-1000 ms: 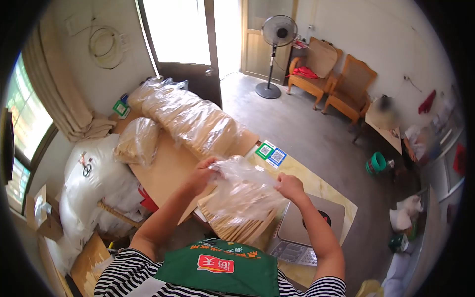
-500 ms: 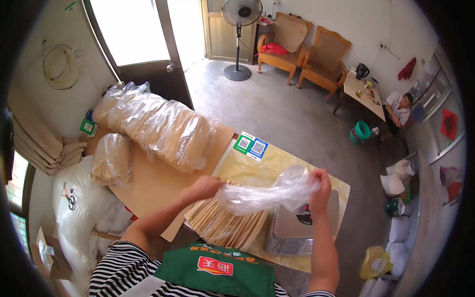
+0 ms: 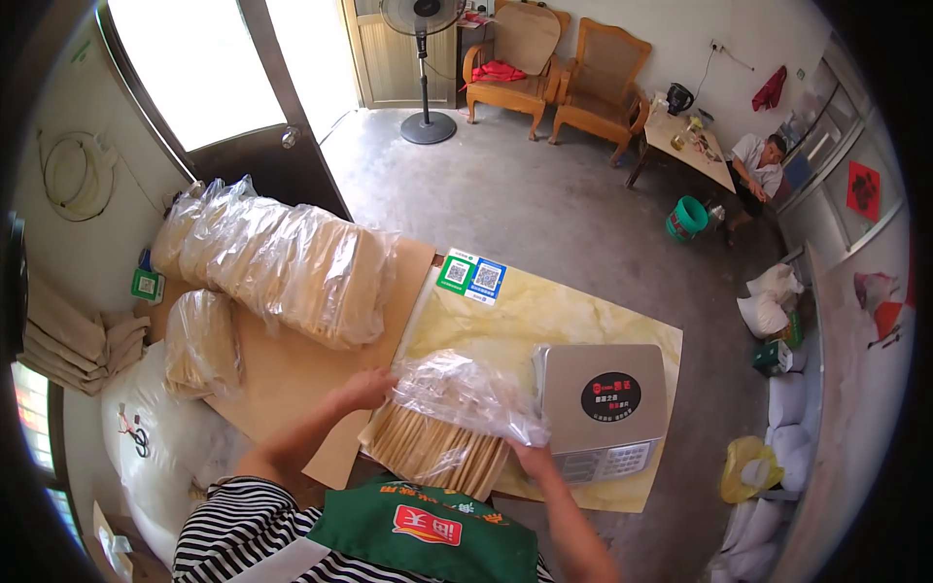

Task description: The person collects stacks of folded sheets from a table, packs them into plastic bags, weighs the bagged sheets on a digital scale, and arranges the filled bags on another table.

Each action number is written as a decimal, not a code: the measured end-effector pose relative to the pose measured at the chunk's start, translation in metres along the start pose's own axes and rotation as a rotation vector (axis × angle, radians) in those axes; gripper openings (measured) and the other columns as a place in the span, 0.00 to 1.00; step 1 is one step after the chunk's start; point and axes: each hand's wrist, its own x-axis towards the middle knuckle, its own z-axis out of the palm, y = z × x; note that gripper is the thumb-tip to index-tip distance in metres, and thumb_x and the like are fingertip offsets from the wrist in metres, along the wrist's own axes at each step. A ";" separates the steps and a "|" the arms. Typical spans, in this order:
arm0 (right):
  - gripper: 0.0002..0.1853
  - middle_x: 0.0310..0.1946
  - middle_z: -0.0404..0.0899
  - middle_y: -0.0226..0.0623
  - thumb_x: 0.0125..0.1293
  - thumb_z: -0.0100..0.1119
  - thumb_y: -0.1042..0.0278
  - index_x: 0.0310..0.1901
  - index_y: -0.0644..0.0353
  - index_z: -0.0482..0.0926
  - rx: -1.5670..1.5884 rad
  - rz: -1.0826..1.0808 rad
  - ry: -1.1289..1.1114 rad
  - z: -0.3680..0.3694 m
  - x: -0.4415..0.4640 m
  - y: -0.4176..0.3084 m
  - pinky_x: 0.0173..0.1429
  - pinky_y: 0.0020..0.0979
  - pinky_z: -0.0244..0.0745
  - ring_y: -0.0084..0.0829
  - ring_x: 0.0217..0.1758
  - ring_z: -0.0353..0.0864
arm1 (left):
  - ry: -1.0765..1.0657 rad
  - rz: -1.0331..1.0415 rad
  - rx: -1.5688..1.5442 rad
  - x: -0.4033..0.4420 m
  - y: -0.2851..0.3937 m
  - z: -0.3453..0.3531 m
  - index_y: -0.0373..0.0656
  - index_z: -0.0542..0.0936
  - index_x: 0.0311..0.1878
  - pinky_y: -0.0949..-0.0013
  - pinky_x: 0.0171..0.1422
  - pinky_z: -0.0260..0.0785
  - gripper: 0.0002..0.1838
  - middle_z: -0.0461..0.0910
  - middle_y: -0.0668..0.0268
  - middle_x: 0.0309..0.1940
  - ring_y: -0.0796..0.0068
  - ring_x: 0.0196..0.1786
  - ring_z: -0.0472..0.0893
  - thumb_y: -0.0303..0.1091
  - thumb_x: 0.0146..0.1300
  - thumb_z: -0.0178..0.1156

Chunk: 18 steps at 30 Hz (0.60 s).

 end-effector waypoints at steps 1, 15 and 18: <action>0.18 0.56 0.76 0.42 0.65 0.54 0.67 0.55 0.62 0.75 0.168 -0.093 0.052 0.007 0.007 0.011 0.67 0.34 0.63 0.32 0.60 0.73 | -0.007 -0.004 -0.003 0.002 -0.006 0.004 0.48 0.80 0.50 0.43 0.67 0.60 0.19 0.72 0.51 0.58 0.47 0.65 0.68 0.35 0.52 0.60; 0.37 0.64 0.69 0.38 0.68 0.45 0.35 0.66 0.59 0.65 0.734 0.298 0.185 0.032 0.058 0.018 0.72 0.34 0.56 0.34 0.67 0.65 | 0.293 -0.176 -0.745 0.116 -0.006 0.061 0.38 0.84 0.34 0.63 0.39 0.73 0.14 0.82 0.56 0.26 0.66 0.31 0.81 0.41 0.55 0.61; 0.34 0.60 0.73 0.36 0.70 0.42 0.36 0.63 0.59 0.69 0.855 0.338 0.175 0.040 0.058 0.030 0.70 0.31 0.59 0.30 0.64 0.69 | 0.073 -0.191 -1.060 0.096 -0.001 0.067 0.39 0.85 0.38 0.66 0.39 0.72 0.13 0.84 0.61 0.30 0.72 0.32 0.81 0.39 0.55 0.63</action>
